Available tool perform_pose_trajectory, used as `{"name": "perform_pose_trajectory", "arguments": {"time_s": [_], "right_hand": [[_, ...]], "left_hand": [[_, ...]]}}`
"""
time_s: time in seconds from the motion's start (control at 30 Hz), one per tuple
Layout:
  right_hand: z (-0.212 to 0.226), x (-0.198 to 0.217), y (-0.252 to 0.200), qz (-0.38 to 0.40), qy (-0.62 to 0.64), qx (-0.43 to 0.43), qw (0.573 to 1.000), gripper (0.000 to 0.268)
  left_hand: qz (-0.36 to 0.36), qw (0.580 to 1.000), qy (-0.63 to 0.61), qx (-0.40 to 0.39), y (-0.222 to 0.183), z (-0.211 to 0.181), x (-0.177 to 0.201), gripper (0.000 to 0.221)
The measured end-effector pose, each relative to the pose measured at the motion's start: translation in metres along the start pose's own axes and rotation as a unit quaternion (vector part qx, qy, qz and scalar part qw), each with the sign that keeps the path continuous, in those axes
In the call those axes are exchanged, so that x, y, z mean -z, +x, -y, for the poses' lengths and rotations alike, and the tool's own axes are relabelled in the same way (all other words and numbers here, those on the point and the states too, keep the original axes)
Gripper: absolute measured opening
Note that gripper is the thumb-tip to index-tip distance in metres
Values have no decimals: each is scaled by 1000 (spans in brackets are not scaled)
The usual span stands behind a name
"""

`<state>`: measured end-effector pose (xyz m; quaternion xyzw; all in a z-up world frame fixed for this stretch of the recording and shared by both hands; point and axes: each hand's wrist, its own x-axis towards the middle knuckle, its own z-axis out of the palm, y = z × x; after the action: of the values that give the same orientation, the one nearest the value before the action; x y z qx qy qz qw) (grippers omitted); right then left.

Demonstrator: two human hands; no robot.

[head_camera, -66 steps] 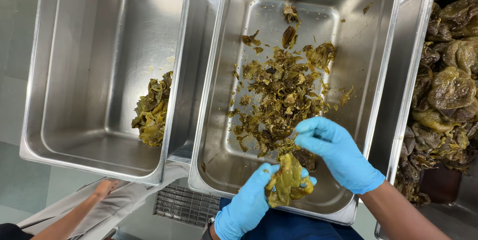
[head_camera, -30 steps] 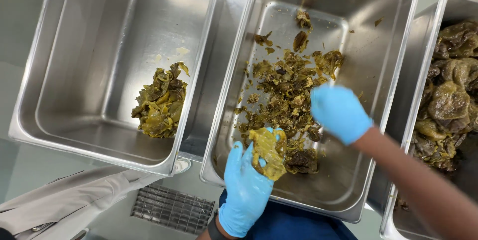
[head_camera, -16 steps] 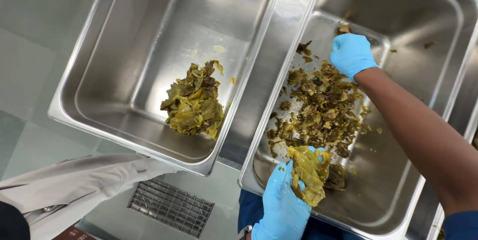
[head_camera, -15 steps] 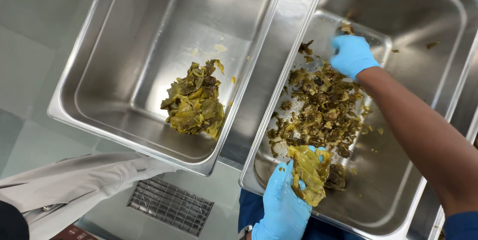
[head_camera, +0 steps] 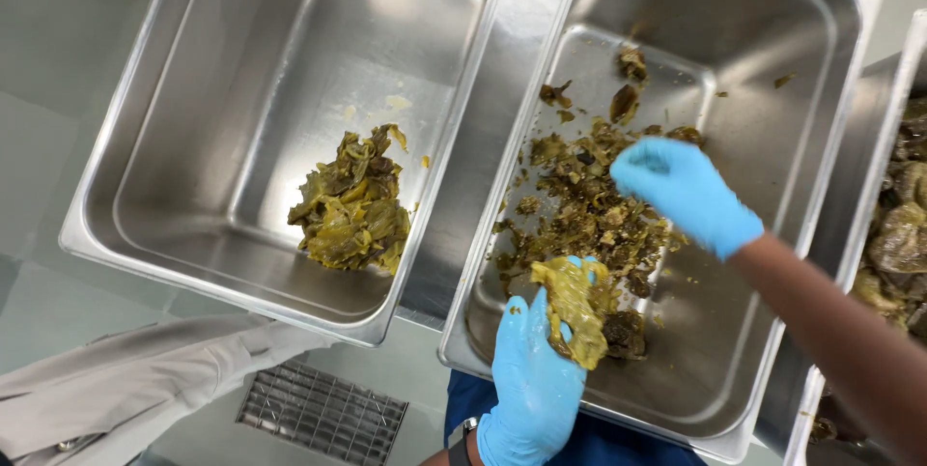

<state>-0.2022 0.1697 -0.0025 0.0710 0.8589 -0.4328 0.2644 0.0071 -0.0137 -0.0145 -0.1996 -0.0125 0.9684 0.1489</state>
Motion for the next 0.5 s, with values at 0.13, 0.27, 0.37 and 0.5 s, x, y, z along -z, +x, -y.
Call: {"name": "perform_pose_trajectory", "arguments": {"time_s": [0.13,0.27,0.37,0.5], "right_hand": [[-6,-12,-80,1,219,-35,975,38],[-33,-33,-130,54,551,-88,828,56],[-71,-50,-135,128,750,-76,645,69],[-1,-40,-146,-62,684,-311,656,100]], "left_hand": [[61,855,484,-178,2,11,-13,68],[126,704,678,-169,17,19,-85,98],[161,420,868,-211,25,28,-108,113],[149,298,919,-213,17,16,-120,112]]}}
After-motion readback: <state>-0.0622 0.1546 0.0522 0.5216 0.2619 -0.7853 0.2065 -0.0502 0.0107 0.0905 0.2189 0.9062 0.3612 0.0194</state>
